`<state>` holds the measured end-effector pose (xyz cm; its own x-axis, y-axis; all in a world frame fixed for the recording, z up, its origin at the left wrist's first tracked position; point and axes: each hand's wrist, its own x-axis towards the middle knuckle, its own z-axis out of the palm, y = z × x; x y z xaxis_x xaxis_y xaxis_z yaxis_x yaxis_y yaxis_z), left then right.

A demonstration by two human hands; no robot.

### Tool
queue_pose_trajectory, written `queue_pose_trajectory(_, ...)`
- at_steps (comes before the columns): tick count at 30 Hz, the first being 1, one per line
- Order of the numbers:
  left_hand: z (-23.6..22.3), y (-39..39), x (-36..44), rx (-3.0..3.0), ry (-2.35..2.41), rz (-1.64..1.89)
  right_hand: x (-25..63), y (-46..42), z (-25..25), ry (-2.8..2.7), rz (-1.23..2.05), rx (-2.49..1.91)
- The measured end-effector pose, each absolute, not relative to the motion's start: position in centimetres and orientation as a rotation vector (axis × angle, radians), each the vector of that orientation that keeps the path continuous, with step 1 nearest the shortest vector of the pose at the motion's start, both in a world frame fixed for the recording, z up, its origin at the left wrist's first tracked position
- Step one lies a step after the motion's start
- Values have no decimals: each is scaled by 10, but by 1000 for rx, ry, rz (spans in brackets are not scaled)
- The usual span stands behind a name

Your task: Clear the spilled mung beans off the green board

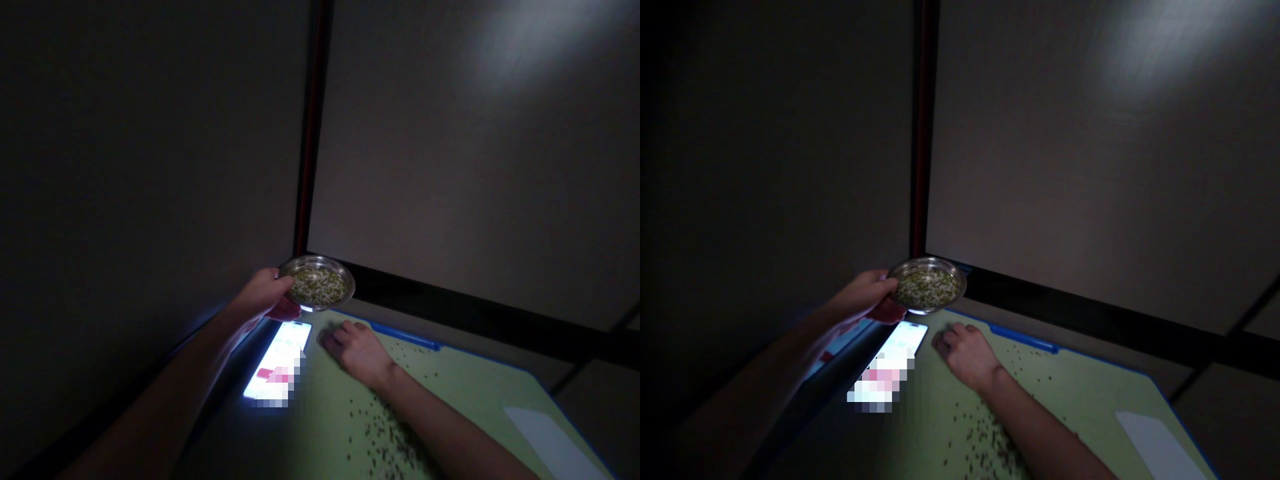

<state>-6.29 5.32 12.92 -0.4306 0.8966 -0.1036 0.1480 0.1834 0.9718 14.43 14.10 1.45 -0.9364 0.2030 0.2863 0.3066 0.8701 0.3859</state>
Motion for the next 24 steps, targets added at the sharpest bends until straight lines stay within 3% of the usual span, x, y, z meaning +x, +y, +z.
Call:
queue_pose_trajectory(16, 132, 54, -58, 992, 1748, 1312, 116, 158, -2, -2785, -571, -527)
queue_pose_trajectory(24, 128, 58, -59, 972, 1778, 1288, 130, 149, 9, -2792, -605, -311)
